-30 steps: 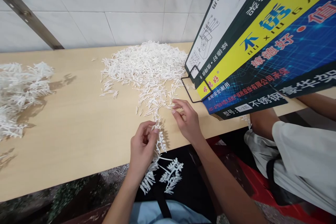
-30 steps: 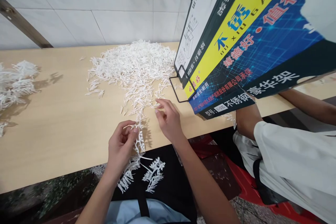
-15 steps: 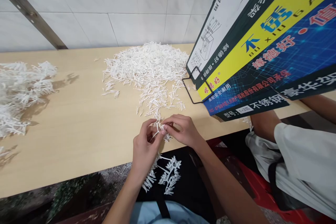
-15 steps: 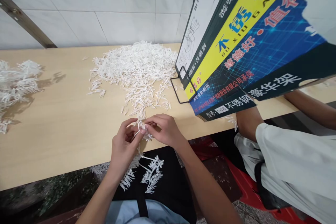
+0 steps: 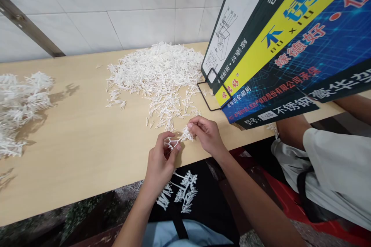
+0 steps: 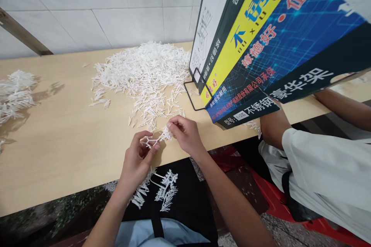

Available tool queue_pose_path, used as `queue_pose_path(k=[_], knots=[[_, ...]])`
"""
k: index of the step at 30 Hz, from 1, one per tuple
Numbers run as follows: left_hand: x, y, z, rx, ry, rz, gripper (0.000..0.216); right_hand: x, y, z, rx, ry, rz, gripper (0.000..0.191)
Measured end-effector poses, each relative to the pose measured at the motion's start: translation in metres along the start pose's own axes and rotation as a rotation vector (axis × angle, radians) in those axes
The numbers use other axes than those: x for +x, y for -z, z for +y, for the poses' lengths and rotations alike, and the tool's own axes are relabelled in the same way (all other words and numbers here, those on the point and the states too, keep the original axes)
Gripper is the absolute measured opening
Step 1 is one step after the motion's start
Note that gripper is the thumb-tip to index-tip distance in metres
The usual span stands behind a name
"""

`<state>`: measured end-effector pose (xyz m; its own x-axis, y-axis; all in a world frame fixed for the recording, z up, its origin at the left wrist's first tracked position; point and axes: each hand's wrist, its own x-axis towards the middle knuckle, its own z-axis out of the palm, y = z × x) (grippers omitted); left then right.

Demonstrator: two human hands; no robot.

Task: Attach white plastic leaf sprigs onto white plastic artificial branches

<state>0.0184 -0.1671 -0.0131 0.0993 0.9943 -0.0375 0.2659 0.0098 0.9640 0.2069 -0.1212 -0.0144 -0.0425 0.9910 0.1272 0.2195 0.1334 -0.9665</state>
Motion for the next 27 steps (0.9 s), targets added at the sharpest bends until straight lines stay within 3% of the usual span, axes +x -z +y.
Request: queue_pose_path(k=[4,12,18,20,23,27], knots=[[0.0,0.001,0.008,0.092,-0.003,0.008,0.017,0.001,-0.001,0.0,-0.013,0.02,-0.008,0.019],[0.006,-0.003,0.011,0.228,-0.057,-0.052,0.034,-0.001,0.001,-0.003,0.016,0.027,-0.035,0.017],[-0.003,-0.002,0.005,0.286,-0.14,-0.026,0.033,0.016,0.004,0.014,0.315,-0.104,0.428,0.015],[-0.003,-0.002,0.005,0.277,-0.137,-0.004,0.031,0.017,0.001,0.011,0.149,-0.029,0.356,0.018],[-0.001,-0.003,0.007,0.273,-0.098,0.006,0.031,0.012,-0.002,0.0,-0.133,0.185,0.085,0.029],[0.002,-0.004,0.006,0.302,-0.098,-0.005,0.035,0.007,0.001,-0.009,-0.277,0.368,-0.244,0.025]])
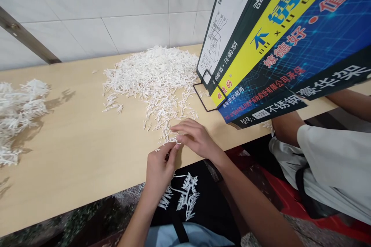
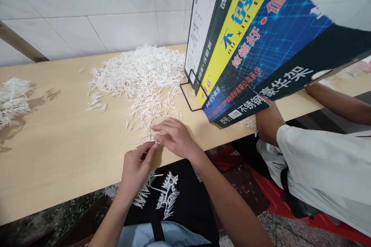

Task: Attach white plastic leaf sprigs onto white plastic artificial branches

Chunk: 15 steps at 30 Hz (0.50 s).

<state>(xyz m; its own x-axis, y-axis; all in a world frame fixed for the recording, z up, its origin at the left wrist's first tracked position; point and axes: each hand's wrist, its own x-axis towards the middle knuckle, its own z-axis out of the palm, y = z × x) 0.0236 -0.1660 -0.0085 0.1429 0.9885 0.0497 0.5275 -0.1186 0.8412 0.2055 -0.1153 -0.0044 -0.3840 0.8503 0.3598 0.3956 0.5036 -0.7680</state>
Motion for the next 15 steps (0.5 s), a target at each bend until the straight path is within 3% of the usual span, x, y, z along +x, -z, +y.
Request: queue_pose_path(k=[3,7,12,15], knots=[[-0.001,-0.001,-0.002,0.035,-0.029,0.007,0.036,0.0,0.001,0.002,-0.052,0.04,-0.09,0.018],[0.0,-0.001,-0.002,0.029,-0.037,-0.039,0.033,0.0,-0.001,0.003,0.012,-0.002,-0.05,0.022],[0.002,0.002,0.001,0.0,0.018,-0.051,0.033,-0.002,0.0,0.004,0.139,-0.152,0.096,0.022],[-0.002,-0.001,-0.002,0.063,-0.023,-0.066,0.031,-0.001,-0.002,0.016,0.269,-0.332,0.382,0.027]])
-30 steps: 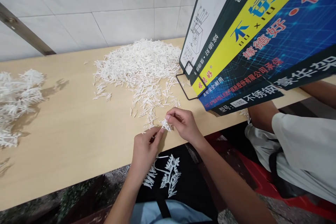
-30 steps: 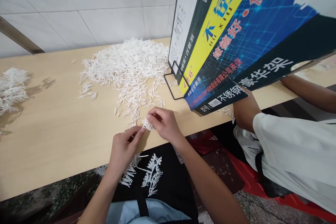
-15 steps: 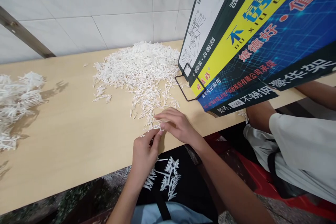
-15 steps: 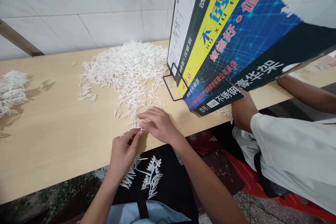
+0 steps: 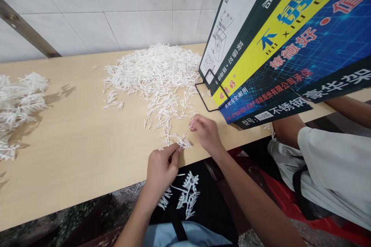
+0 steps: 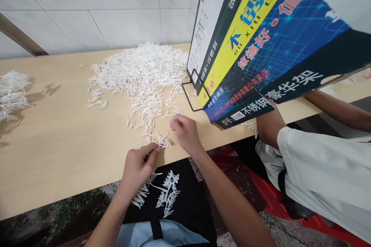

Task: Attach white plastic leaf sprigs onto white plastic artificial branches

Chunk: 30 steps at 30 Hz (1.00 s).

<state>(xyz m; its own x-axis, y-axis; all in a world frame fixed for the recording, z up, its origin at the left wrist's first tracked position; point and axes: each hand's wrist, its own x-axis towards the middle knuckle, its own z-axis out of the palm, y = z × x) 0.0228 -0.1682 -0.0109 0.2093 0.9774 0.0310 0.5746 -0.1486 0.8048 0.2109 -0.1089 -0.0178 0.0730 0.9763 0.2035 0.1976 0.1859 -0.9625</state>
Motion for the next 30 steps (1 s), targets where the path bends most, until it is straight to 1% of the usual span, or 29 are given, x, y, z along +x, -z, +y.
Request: queue_pose_path(k=[1,2,3,5,7,10,12,14,15,18,21,22,23,25,26,27,28,29,30], knots=[[-0.002,-0.001,-0.001,0.024,-0.018,0.002,0.03,0.002,0.0,0.003,0.047,-0.051,0.1,0.028],[-0.003,-0.002,-0.002,0.039,-0.029,0.009,0.029,0.003,-0.001,0.005,0.067,-0.082,0.161,0.027],[-0.004,-0.003,-0.002,0.04,-0.029,0.02,0.028,0.004,-0.003,0.006,0.045,-0.082,0.165,0.024],[-0.005,-0.004,-0.002,0.022,-0.015,0.036,0.028,0.003,-0.006,0.003,-0.089,0.001,0.056,0.02],[-0.004,-0.003,-0.001,0.003,-0.006,0.047,0.028,0.001,-0.008,-0.005,-0.213,0.131,-0.074,0.028],[-0.003,-0.002,0.001,0.001,-0.001,0.061,0.03,-0.003,-0.006,-0.014,-0.242,0.297,-0.272,0.035],[-0.002,-0.003,0.0,0.007,0.002,0.067,0.032,-0.004,-0.004,-0.016,-0.236,0.375,-0.402,0.032],[-0.002,-0.003,-0.001,0.009,0.001,0.067,0.032,-0.004,-0.003,-0.016,-0.241,0.4,-0.465,0.02],[-0.001,-0.003,-0.001,0.005,0.002,0.068,0.032,-0.004,-0.003,-0.016,-0.245,0.388,-0.461,0.018],[0.001,-0.003,-0.001,-0.032,0.012,0.06,0.031,-0.006,-0.004,-0.016,-0.235,0.298,-0.368,0.033],[0.002,-0.002,0.0,-0.053,0.022,0.042,0.031,-0.005,-0.002,-0.012,-0.206,0.215,-0.276,0.036],[0.002,-0.002,0.0,-0.045,0.017,0.036,0.03,-0.004,-0.001,-0.008,-0.175,0.183,-0.215,0.037],[0.001,-0.002,0.0,-0.031,0.008,0.033,0.03,-0.003,0.0,-0.004,-0.121,0.143,-0.123,0.039],[-0.001,-0.002,-0.001,-0.003,-0.016,0.033,0.03,0.0,0.001,0.004,0.031,0.046,0.111,0.044],[-0.003,-0.002,-0.001,0.003,-0.022,0.036,0.03,0.002,0.001,0.006,0.095,0.0,0.205,0.044],[-0.004,-0.002,-0.002,0.001,-0.018,0.041,0.03,0.003,0.0,0.007,0.126,-0.03,0.24,0.041],[-0.004,-0.002,-0.002,-0.009,-0.008,0.046,0.03,0.003,-0.001,0.006,0.114,-0.037,0.207,0.035],[-0.005,-0.002,-0.001,-0.022,0.006,0.048,0.03,0.002,-0.001,0.003,0.07,-0.017,0.126,0.03],[-0.004,-0.002,-0.001,-0.033,0.019,0.051,0.03,0.001,-0.002,-0.001,0.011,0.027,0.022,0.032]])
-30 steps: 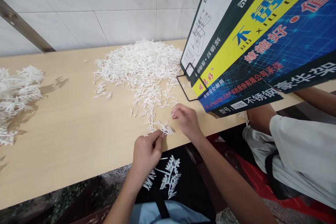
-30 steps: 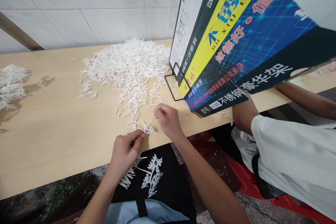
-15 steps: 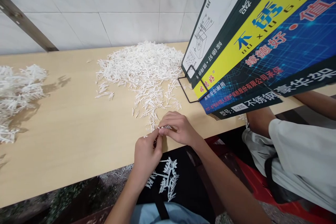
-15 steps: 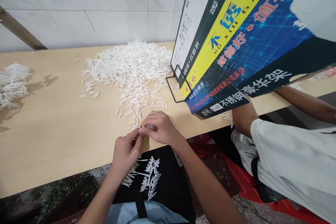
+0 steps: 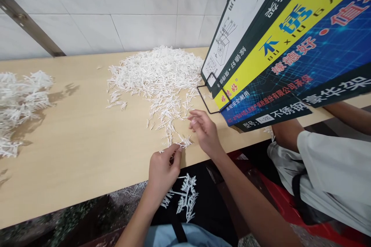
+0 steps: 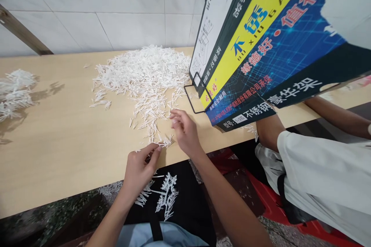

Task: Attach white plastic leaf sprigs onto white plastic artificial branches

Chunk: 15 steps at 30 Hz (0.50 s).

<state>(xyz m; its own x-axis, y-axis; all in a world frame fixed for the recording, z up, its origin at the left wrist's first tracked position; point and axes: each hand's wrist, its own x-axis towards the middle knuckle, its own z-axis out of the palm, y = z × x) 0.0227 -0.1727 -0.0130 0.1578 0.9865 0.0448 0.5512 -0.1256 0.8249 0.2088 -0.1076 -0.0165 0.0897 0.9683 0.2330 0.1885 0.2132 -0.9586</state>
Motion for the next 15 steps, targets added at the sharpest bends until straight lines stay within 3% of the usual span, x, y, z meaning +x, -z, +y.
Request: queue_pose_path(k=[3,6,8,15], knots=[[0.001,-0.001,0.001,-0.022,0.012,0.007,0.03,-0.002,0.0,-0.013,-0.12,0.207,-0.324,0.043],[0.002,-0.001,0.001,-0.025,0.003,0.008,0.032,-0.003,0.0,-0.017,-0.178,0.341,-0.495,0.032],[0.003,0.0,0.001,-0.032,0.007,0.011,0.032,-0.003,0.0,-0.015,-0.206,0.33,-0.484,0.025],[0.009,0.004,0.003,-0.122,0.062,-0.032,0.032,-0.005,0.003,-0.006,-0.068,0.089,-0.269,0.033]])
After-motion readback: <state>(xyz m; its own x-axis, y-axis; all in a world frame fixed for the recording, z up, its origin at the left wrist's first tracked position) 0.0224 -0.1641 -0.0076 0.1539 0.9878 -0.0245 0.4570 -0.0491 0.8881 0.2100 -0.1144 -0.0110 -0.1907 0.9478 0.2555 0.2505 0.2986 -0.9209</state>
